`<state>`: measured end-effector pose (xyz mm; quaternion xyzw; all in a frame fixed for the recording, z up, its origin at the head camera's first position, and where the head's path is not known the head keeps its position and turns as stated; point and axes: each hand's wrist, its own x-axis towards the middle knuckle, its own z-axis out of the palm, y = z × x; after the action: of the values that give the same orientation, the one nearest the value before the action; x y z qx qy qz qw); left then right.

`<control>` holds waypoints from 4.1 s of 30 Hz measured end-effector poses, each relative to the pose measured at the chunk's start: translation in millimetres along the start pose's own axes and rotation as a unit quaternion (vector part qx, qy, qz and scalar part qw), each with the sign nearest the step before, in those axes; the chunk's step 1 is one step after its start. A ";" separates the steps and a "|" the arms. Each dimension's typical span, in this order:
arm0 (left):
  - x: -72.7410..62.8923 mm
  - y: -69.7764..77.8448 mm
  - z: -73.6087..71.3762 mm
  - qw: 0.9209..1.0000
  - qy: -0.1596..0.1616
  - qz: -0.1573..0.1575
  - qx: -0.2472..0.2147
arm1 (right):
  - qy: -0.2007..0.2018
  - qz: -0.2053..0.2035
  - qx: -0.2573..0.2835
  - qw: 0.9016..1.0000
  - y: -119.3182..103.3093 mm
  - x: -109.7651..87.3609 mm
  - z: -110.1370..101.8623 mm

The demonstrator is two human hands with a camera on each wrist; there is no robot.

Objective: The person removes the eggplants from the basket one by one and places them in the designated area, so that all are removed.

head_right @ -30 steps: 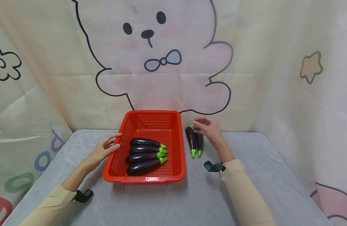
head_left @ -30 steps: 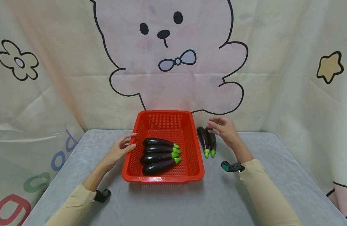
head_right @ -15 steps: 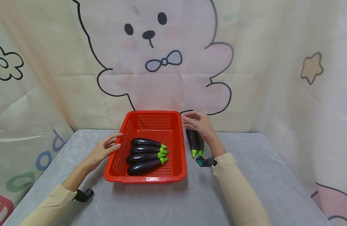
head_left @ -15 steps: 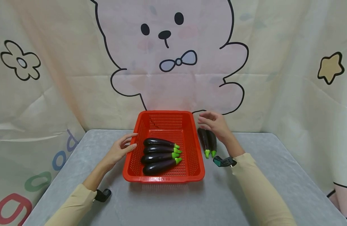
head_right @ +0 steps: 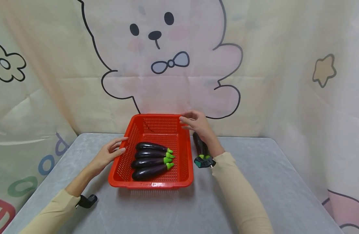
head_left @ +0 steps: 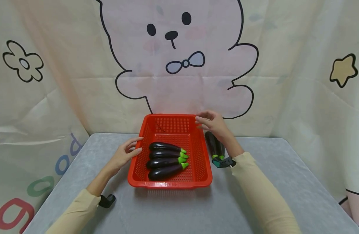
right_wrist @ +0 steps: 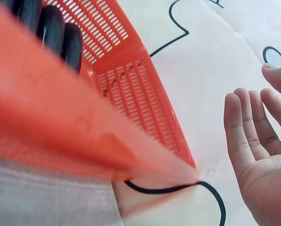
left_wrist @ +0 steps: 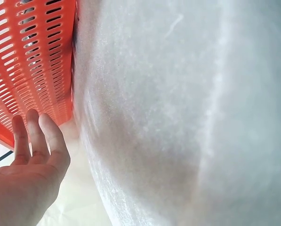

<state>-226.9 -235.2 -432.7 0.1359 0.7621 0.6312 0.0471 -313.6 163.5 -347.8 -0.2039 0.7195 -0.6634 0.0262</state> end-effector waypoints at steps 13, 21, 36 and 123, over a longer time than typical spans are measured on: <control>1.1 0.0 -0.6 1.000 0.001 0.001 -0.003 | -0.024 -0.014 0.052 0.998 -5.7 17.1 34.8; 0.8 0.3 -0.6 1.000 0.000 0.003 0.001 | -0.031 -0.002 0.050 0.998 -0.1 25.0 54.9; 0.1 -0.8 -1.0 1.000 -0.002 0.001 0.004 | -0.040 0.042 0.035 0.998 24.0 35.1 80.9; -0.4 -1.5 -1.5 1.000 -0.012 -0.005 0.003 | -0.096 0.159 -0.225 0.957 62.1 21.8 104.2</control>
<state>-227.0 -236.9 -434.0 0.1394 0.7644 0.6267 0.0589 -317.5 60.3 -415.0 -0.1497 0.8672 -0.4494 0.1536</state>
